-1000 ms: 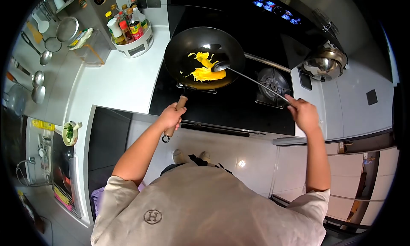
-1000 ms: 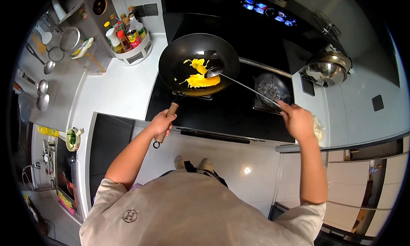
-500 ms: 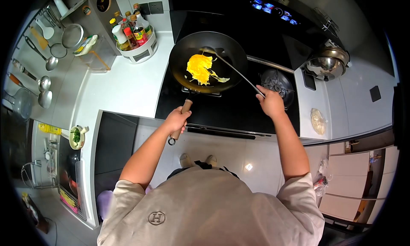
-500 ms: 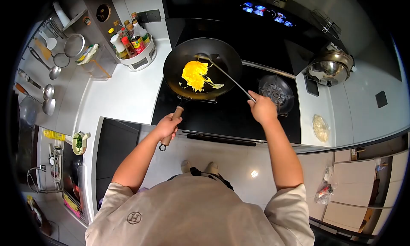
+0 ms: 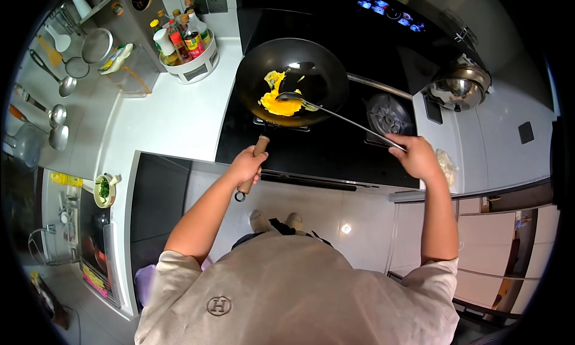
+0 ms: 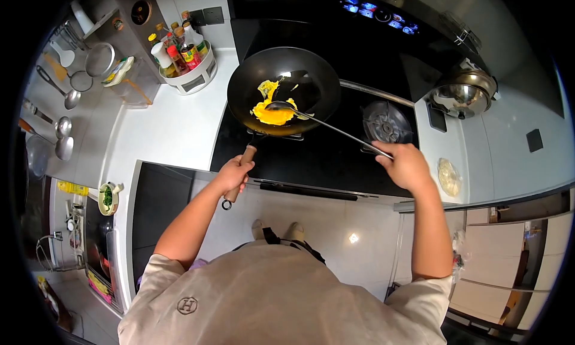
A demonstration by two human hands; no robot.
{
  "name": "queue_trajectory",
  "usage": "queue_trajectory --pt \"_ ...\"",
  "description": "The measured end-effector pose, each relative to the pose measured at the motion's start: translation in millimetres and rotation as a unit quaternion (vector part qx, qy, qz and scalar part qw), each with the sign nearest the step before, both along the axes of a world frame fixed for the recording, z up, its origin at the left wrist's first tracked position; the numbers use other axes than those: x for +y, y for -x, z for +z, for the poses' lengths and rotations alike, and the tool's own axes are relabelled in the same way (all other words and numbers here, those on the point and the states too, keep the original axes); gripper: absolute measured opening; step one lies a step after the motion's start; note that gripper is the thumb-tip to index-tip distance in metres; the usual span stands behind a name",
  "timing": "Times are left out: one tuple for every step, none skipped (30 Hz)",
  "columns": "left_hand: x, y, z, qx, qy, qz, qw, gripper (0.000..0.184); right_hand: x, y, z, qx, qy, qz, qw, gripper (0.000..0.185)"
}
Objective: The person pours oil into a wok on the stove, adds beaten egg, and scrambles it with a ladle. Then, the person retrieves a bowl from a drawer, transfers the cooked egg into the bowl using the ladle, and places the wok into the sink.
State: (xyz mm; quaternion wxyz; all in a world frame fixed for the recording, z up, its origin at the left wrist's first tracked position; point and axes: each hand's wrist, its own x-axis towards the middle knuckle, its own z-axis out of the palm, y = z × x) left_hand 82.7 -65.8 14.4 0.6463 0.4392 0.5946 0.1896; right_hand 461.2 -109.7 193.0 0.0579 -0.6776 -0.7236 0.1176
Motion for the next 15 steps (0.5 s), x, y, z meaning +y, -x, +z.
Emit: queue_trajectory --pt "0 0 1 -0.002 0.002 0.001 1.000 0.026 -4 1 15 0.025 0.026 -0.017 0.999 0.030" --pt "1 0 0 -0.003 0.003 0.001 1.000 0.025 -5 0 16 0.033 0.041 -0.015 0.999 0.031" --pt "1 0 0 -0.004 0.003 0.001 1.000 0.025 -6 -2 16 0.041 0.056 -0.012 0.998 0.031" --pt "1 0 0 -0.004 0.003 0.000 1.000 0.024 -7 -3 16 0.050 0.069 -0.009 0.996 0.031" --pt "1 -1 1 -0.004 0.003 -0.001 1.000 0.024 -6 -1 6 0.041 0.051 0.018 0.998 0.030" --pt "1 -1 1 -0.004 0.004 -0.001 1.000 0.024 -1 2 -9 0.018 0.051 0.003 0.999 0.031" --pt "1 -1 2 -0.004 0.004 0.000 1.000 0.024 3 3 -27 0.003 0.027 -0.010 1.000 0.031" --pt "1 0 3 -0.002 0.005 -0.001 1.000 0.024 7 5 -41 -0.012 0.002 -0.022 1.000 0.032" --pt "1 0 4 0.000 0.004 -0.001 1.000 0.024 10 10 -48 -0.014 0.001 -0.050 0.999 0.032" --pt "1 1 5 0.002 0.004 -0.001 1.000 0.025 15 11 -56 -0.006 -0.021 -0.060 0.998 0.032" --pt "1 3 4 0.004 0.002 -0.003 1.000 0.025 20 11 -65 0.001 -0.041 -0.071 0.997 0.032" --pt "2 3 1 0.006 -0.001 -0.007 1.000 0.026 24 10 -75 0.009 -0.062 -0.084 0.995 0.031" --pt "3 2 -1 0.007 -0.004 -0.012 1.000 0.027 28 13 -86 -0.015 -0.094 -0.082 0.992 0.031" --pt "3 1 -2 0.003 -0.003 -0.012 1.000 0.027 31 18 -95 -0.035 -0.120 -0.067 0.990 0.033" --pt "3 1 -2 0.000 -0.002 -0.010 1.000 0.027 35 24 -105 -0.057 -0.123 -0.058 0.989 0.035"
